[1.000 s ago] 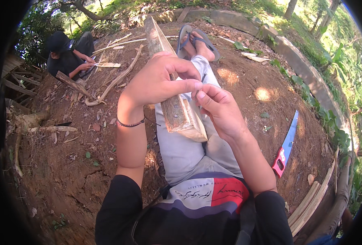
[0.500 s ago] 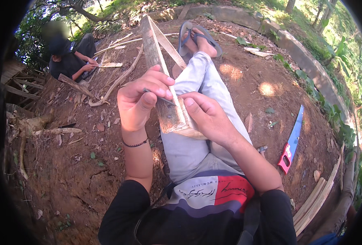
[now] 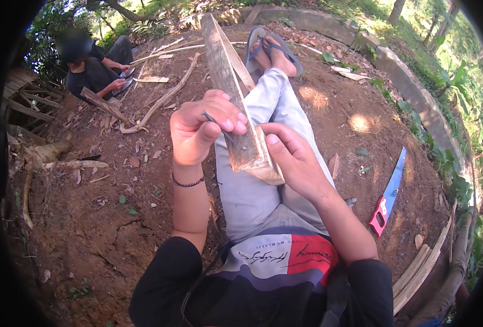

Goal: The person assembles a wooden frame by positioning wooden slats and hammering nails into the joints to secure them.

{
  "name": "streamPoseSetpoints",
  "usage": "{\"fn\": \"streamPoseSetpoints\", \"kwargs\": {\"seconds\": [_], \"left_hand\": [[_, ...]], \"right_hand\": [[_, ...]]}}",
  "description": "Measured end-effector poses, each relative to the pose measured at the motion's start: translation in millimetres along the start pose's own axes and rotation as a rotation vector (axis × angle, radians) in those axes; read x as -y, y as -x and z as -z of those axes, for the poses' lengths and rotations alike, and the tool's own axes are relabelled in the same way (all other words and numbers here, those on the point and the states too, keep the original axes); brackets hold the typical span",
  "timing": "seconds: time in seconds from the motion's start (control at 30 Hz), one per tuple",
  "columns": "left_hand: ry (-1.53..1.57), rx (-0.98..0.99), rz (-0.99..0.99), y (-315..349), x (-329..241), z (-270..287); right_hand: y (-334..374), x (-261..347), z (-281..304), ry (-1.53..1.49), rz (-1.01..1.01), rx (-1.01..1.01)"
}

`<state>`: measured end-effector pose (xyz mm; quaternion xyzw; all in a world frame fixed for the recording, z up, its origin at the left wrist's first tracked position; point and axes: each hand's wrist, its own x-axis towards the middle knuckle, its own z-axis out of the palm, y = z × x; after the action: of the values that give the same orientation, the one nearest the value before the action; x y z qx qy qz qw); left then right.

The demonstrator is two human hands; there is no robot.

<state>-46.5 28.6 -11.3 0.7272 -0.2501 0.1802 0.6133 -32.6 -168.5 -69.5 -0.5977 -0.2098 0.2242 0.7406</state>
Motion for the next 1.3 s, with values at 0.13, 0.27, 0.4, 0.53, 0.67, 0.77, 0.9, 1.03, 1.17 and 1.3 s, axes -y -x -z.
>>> {"fn": "streamPoseSetpoints", "kwargs": {"seconds": [0.13, 0.27, 0.4, 0.53, 0.67, 0.77, 0.9, 1.03, 1.17, 1.3], "left_hand": [[-0.046, 0.019, -0.042, 4, -1, 1], [-0.115, 0.053, -0.086, 2, -1, 2], [-0.067, 0.013, -0.085, 7, 2, 1], [-0.055, -0.021, -0.100, 10, 4, 3], [-0.055, -0.012, -0.098, 9, 4, 6], [-0.053, -0.021, -0.094, 11, 3, 5], [-0.045, -0.018, -0.129, 13, 3, 7], [-0.069, -0.004, -0.144, 11, 1, 8], [-0.092, 0.013, -0.152, 10, 5, 3], [-0.153, 0.035, -0.180, 8, 6, 3]], "right_hand": [[32, -67, 60, 0.457, -0.046, -0.262], [141, -150, 158, 1.278, -0.525, -0.408], [242, -169, 160, 1.502, -0.908, -0.183], [283, -200, 164, 1.421, -1.106, -0.140], [292, -227, 176, 1.422, -0.939, -0.187], [294, -241, 187, 1.368, -0.872, -0.183], [282, -246, 188, 1.127, -0.796, -0.422], [231, -212, 179, 0.963, -0.652, -0.532], [140, -65, 112, 0.347, -0.394, -0.542], [91, 56, 74, 0.439, -0.122, -0.204]]}}
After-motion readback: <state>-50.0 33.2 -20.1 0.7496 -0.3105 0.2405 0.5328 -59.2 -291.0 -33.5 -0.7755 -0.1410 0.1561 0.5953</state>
